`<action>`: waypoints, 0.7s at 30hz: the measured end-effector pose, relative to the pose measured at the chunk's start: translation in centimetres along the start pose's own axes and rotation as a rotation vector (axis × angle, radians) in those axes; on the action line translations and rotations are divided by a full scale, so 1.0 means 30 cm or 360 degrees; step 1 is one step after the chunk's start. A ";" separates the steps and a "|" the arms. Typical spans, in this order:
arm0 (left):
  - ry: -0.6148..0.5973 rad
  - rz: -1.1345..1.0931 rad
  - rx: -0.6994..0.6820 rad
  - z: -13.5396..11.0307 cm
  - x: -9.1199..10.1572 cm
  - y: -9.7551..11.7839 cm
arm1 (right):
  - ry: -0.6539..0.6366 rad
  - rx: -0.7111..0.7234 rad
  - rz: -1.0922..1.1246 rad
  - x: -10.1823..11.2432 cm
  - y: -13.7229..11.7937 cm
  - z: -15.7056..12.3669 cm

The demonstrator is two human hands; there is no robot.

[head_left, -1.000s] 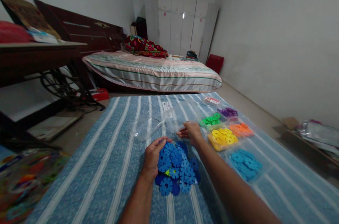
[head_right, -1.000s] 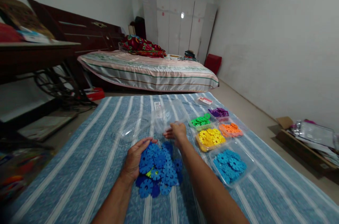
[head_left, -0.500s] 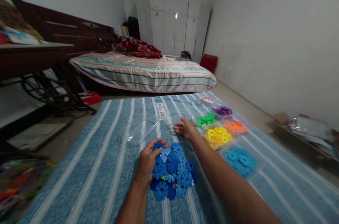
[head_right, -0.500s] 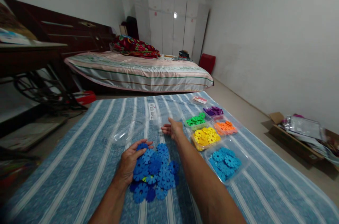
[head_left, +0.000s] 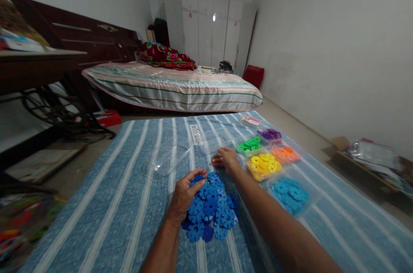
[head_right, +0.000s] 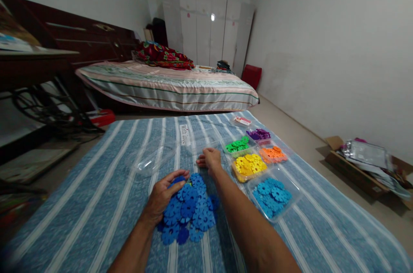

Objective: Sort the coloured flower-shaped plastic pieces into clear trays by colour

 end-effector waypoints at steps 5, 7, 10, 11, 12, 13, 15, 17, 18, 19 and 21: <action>0.0028 0.0062 -0.0064 -0.003 -0.002 0.009 | -0.0140 0.0233 -0.0180 0.034 -0.002 -0.087; 0.0053 0.0064 -0.0059 -0.006 -0.002 0.013 | -0.0176 0.0376 -0.0262 0.073 -0.013 -0.126; 0.0069 0.0047 -0.0027 -0.005 -0.002 0.009 | -0.0208 0.0766 -0.0527 0.160 -0.066 -0.194; 0.0069 0.0033 -0.0010 -0.003 -0.002 0.006 | -0.0194 0.0906 -0.0639 0.197 -0.092 -0.218; 0.0072 0.0018 0.0005 -0.001 -0.002 0.002 | -0.0160 0.1019 -0.0741 0.239 -0.117 -0.240; 0.0078 0.0002 0.0018 0.002 -0.001 -0.001 | -0.0099 0.1107 -0.0822 0.288 -0.145 -0.259; 0.0091 -0.0027 0.0033 0.005 0.000 -0.004 | 0.0081 0.1254 -0.0936 0.399 -0.207 -0.293; 0.0084 -0.0043 0.0041 0.007 -0.003 -0.002 | 0.0309 0.1333 -0.1005 0.524 -0.262 -0.320; 0.0076 -0.0051 0.0048 0.007 -0.006 0.000 | 0.0429 0.1352 -0.1045 0.589 -0.284 -0.331; 0.0069 -0.0060 0.0058 0.007 -0.008 0.001 | 0.0561 0.1362 -0.1099 0.655 -0.302 -0.342; 0.0071 -0.0084 0.0073 0.007 -0.010 0.002 | 0.0854 0.1338 -0.1249 0.793 -0.323 -0.363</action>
Point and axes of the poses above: each hand's wrist, its own z-axis towards the middle knuckle, its own x-axis out of the back of the hand, y = z × x, the point moved 7 cm from there along z, towards the middle knuckle, and after that the axes turned 7 degrees about y, right-handed, at the moved point
